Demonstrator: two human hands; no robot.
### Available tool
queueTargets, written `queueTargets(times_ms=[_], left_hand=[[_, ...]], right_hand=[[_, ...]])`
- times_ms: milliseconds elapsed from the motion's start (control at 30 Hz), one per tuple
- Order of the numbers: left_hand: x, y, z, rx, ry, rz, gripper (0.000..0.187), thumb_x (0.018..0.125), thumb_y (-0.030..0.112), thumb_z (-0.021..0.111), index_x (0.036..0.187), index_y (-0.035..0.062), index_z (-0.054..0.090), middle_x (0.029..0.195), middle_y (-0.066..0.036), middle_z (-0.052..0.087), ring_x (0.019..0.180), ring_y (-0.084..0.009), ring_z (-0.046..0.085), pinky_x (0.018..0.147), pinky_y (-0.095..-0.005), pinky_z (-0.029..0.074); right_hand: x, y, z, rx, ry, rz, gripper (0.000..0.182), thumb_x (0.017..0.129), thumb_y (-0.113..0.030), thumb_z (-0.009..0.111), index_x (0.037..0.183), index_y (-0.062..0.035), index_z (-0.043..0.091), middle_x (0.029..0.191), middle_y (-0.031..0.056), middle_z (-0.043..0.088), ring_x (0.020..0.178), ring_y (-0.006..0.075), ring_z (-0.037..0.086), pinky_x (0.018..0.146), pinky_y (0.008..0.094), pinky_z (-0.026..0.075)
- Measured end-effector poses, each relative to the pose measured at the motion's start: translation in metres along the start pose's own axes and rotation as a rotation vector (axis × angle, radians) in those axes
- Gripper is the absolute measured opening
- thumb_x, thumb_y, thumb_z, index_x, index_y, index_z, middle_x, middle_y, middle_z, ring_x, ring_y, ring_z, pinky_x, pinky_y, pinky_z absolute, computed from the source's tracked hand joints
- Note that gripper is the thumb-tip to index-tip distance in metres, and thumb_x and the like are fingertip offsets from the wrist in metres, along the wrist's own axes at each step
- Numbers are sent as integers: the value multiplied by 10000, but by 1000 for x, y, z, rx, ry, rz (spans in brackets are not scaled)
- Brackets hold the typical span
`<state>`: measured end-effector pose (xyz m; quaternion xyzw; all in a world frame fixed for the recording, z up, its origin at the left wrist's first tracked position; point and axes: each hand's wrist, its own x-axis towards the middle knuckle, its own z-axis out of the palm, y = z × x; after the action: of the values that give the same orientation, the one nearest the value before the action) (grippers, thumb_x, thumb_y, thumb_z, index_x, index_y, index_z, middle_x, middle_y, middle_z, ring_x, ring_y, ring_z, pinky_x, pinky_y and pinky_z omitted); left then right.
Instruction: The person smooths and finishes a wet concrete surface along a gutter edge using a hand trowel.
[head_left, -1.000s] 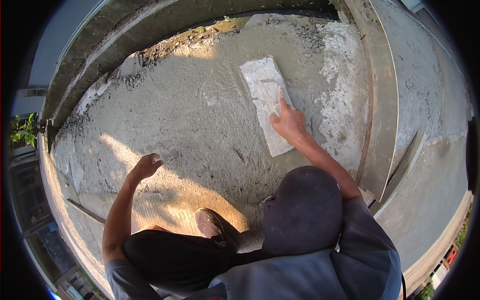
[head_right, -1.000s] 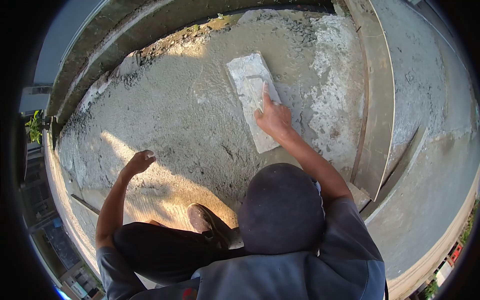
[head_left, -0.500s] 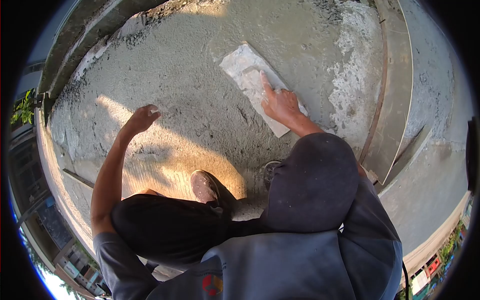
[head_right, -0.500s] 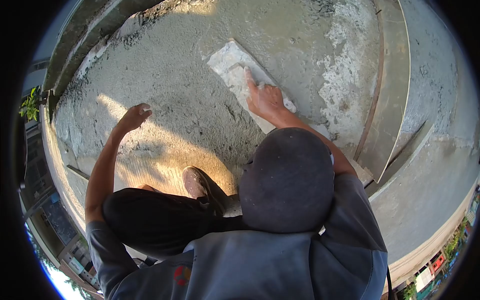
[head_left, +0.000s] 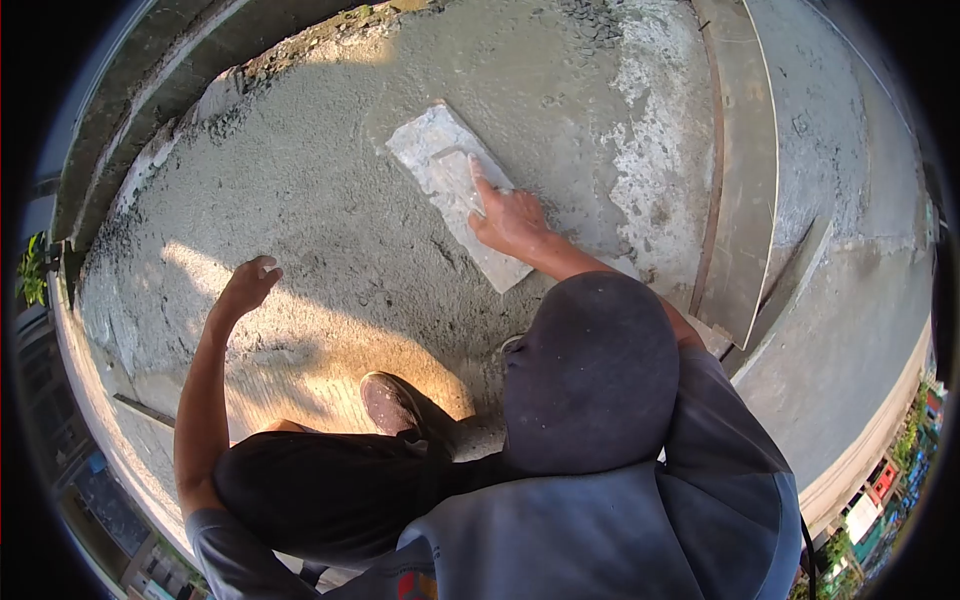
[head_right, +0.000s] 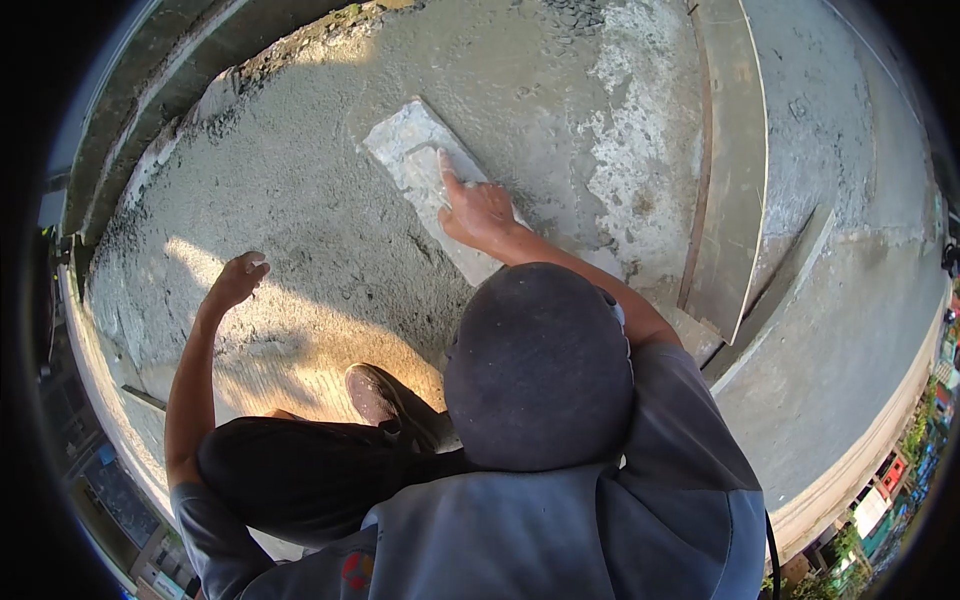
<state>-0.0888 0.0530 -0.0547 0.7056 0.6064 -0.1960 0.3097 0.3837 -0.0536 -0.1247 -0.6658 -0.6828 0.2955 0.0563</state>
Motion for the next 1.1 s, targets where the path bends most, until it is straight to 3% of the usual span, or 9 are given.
queueTargets(times_ms=[100, 267, 333, 433, 600, 767, 933, 1033, 1100], left_hand=[[-2, 6, -2, -47, -5, -9, 483, 950, 341, 644, 1279, -11, 601, 862, -207, 706, 725, -244, 706, 696, -381, 541], [-6, -14, 2, -63, -1, -49, 474, 949, 348, 635, 1262, -7, 614, 896, -214, 709, 784, -286, 708, 754, -399, 541], [-9, -10, -1, -54, -46, -90, 473, 942, 354, 638, 1250, -4, 625, 929, -219, 709, 834, -307, 710, 788, -405, 540], [-4, -20, 1, -10, -7, -87, 482, 918, 363, 653, 1228, -7, 646, 978, -230, 708, 932, -341, 697, 825, -413, 534], [-12, -13, -2, -25, 11, -94, 477, 923, 355, 648, 1237, -4, 643, 954, -229, 711, 924, -346, 700, 826, -414, 534], [-20, -8, 1, -4, -8, -86, 475, 937, 359, 635, 1250, 2, 634, 957, -238, 717, 949, -364, 701, 852, -425, 535], [-16, -9, -4, 16, 56, -73, 514, 952, 380, 626, 1275, -20, 606, 943, -232, 721, 924, -349, 710, 828, -426, 541], [-14, -9, -7, -50, 49, -37, 507, 960, 365, 625, 1274, -33, 604, 891, -207, 712, 799, -262, 715, 739, -394, 539], [-17, 2, -11, -32, 49, -67, 520, 962, 374, 616, 1296, -23, 596, 943, -217, 708, 824, -266, 716, 760, -394, 536]], right_hand=[[-21, -14, -4, 70, -94, -80, 903, 870, -331, 617, 1585, -67, 132, 933, 282, 701, 824, 448, 689, 782, 523, 543], [-42, 33, -15, 91, 206, 242, 904, 880, -335, 606, 1579, -37, 118, 962, 293, 701, 817, 458, 685, 788, 534, 534], [-36, 48, -41, 126, 184, 470, 926, 864, -362, 629, 1592, -90, 126, 924, 272, 711, 835, 459, 686, 835, 524, 524], [1, 65, -62, 90, 214, 499, 914, 866, -362, 627, 1589, -76, 147, 933, 271, 712, 871, 443, 691, 855, 521, 520], [113, 42, -84, 96, 235, 367, 884, 867, -344, 620, 1582, -60, 183, 997, 259, 711, 957, 421, 687, 878, 503, 524], [169, -23, -63, 24, 89, 11, 848, 844, -249, 575, 1571, -30, 198, 1031, 219, 715, 973, 364, 691, 858, 460, 533], [86, -55, 13, -60, -137, -469, 876, 836, -234, 578, 1582, -39, 162, 852, 195, 696, 815, 363, 683, 793, 481, 513], [5, -46, 10, -172, -389, -599, 872, 857, -244, 574, 1594, -73, 140, 722, 193, 658, 680, 362, 657, 733, 501, 497], [-31, -11, 11, -55, -366, -587, 860, 869, -246, 593, 1600, -113, 158, 635, 191, 616, 580, 368, 612, 669, 502, 480]])
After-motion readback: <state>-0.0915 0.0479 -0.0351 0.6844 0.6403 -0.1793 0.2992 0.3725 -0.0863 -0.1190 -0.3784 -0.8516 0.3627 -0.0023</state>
